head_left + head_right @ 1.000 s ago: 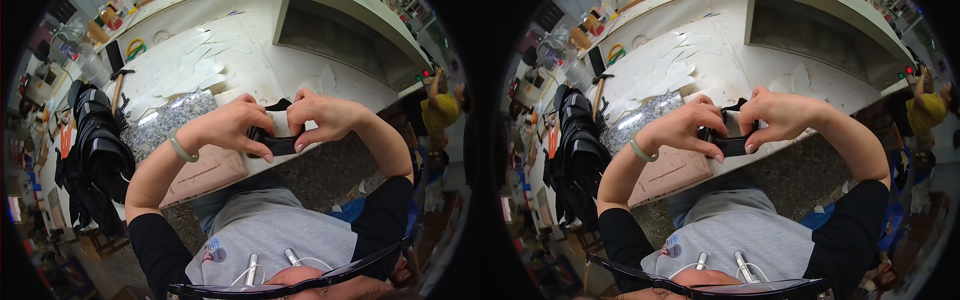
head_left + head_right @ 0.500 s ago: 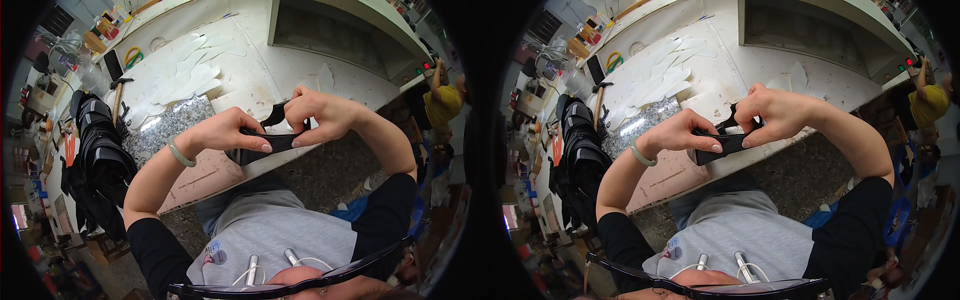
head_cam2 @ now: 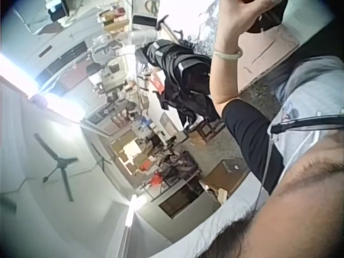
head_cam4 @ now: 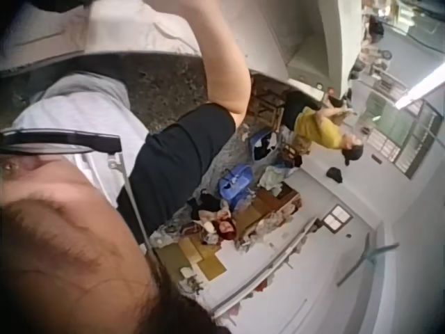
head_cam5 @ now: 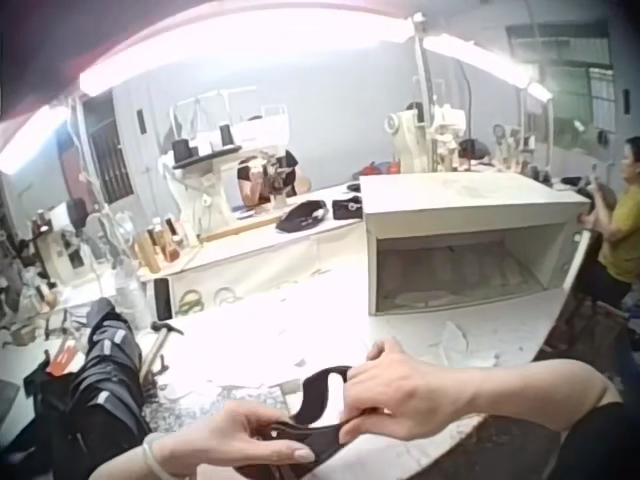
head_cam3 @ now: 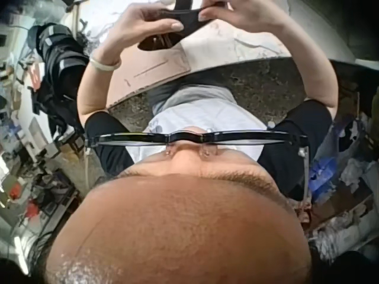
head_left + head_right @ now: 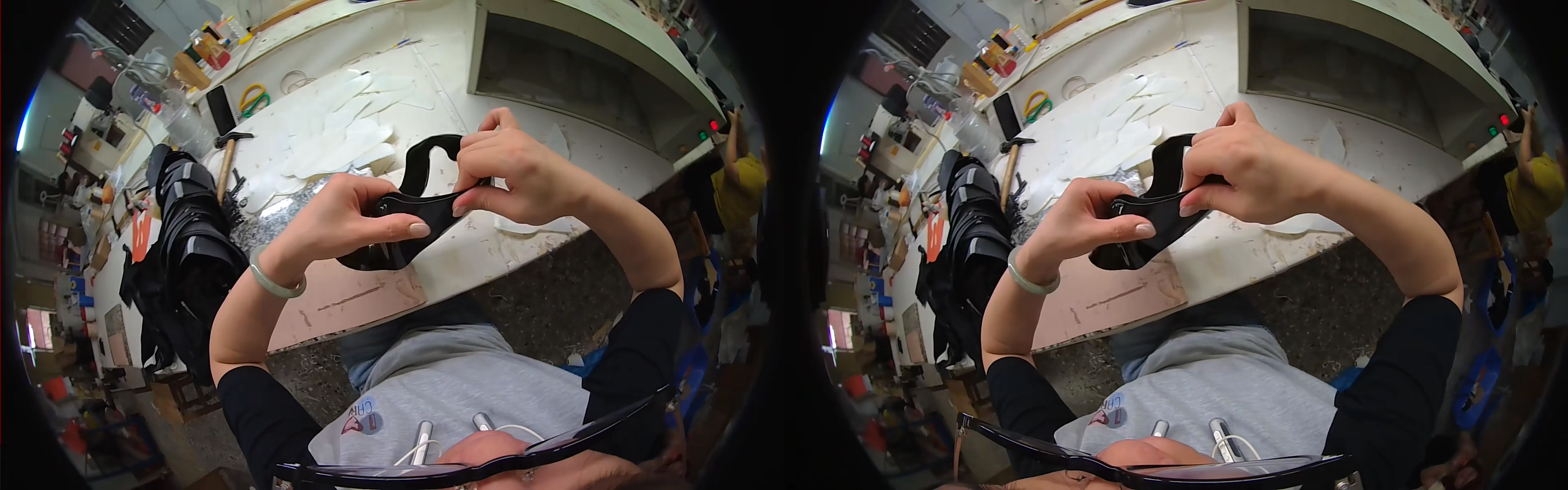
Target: The person fits a piece of fabric into a shoe counter component by hand, wrapping and pressing the edges together along the frame.
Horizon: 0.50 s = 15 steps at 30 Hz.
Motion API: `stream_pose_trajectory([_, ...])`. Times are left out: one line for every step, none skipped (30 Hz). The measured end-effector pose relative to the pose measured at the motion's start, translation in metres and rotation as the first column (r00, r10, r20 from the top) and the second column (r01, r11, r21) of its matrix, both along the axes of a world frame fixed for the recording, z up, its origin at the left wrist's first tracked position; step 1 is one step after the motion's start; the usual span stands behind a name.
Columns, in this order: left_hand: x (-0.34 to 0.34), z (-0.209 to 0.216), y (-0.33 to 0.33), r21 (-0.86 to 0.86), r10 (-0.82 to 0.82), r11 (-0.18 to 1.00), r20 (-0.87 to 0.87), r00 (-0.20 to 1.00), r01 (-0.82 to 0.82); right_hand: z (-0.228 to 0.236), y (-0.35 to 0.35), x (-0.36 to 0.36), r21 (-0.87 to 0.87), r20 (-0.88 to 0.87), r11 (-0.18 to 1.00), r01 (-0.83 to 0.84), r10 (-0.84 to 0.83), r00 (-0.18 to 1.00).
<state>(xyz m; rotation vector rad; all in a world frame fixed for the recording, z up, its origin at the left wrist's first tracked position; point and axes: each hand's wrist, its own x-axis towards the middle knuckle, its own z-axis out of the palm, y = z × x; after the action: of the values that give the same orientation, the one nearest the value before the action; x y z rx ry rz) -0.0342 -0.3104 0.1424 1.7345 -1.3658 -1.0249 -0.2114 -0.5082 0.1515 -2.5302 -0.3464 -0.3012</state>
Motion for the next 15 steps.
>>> stream_pose_trajectory([0.003,-0.002,0.007,0.002,0.042,0.999,-0.073,0.996,-0.042,-0.003,0.002,0.006,0.004,0.011,1.000,-0.015,0.015,1.000])
stream_pose_trajectory([0.004,-0.005,0.012,0.005,0.083,0.996,-0.150,0.985,-0.084,-0.008,0.005,0.011,0.033,-0.006,0.999,-0.040,0.040,0.999])
stream_pose_trajectory([0.005,-0.005,0.017,0.009,0.099,0.995,-0.144,0.985,-0.099,-0.014,0.008,0.016,0.062,-0.024,0.996,-0.065,0.066,0.998])
stream_pose_trajectory([0.005,-0.005,0.022,-0.114,0.121,0.987,0.090,0.989,-0.111,-0.019,0.013,0.023,0.067,-0.018,0.994,-0.081,0.083,0.996])
stream_pose_trajectory([0.005,-0.006,0.026,-0.232,0.161,0.969,0.318,0.934,-0.089,-0.024,0.020,0.031,0.092,-0.035,0.995,-0.049,0.052,0.998])
stream_pose_trajectory([0.005,-0.016,0.029,-0.404,0.217,0.915,0.461,0.861,-0.014,-0.029,0.026,0.039,0.117,-0.053,0.993,-0.017,0.024,0.998])
stream_pose_trajectory([0.006,-0.024,0.033,-0.428,0.255,0.903,0.510,0.822,-0.014,-0.038,0.031,0.048,0.122,-0.048,0.992,-0.036,0.042,0.998])
stream_pose_trajectory([0.009,-0.034,0.038,-0.446,0.276,0.895,0.578,0.768,0.014,-0.048,0.036,0.057,0.084,-0.059,0.996,0.009,-0.004,0.998])
stream_pose_trajectory([0.012,-0.038,0.043,-0.458,0.294,0.888,0.640,0.710,0.045,-0.059,0.041,0.066,0.047,-0.069,0.997,0.056,-0.053,0.996])
stream_pose_trajectory([0.013,-0.038,0.049,-0.453,0.302,0.891,0.646,0.701,0.034,-0.068,0.044,0.072,0.030,0.019,0.999,0.028,-0.029,0.999])
stream_pose_trajectory([0.016,-0.037,0.053,-0.277,0.286,0.945,0.445,0.849,-0.173,-0.078,0.045,0.081,0.034,0.025,0.999,0.012,-0.013,1.000])
stream_pose_trajectory([0.017,-0.036,0.061,-0.041,0.326,0.945,0.205,0.923,-0.325,-0.089,0.050,0.087,0.016,0.126,1.000,-0.024,0.022,0.992])
stream_pose_trajectory([0.029,-0.050,0.069,0.067,0.324,0.946,-0.107,0.940,-0.318,-0.097,0.054,0.093,-0.004,0.225,0.998,-0.055,0.055,0.973])
stream_pose_trajectory([0.034,-0.050,0.076,0.112,0.344,0.938,-0.186,0.920,-0.328,-0.100,0.058,0.097,-0.001,0.226,0.997,-0.072,0.070,0.972])
stream_pose_trajectory([0.039,-0.050,0.082,0.154,0.363,0.931,-0.264,0.894,-0.332,-0.102,0.061,0.100,-0.004,0.243,0.996,-0.089,0.087,0.966])
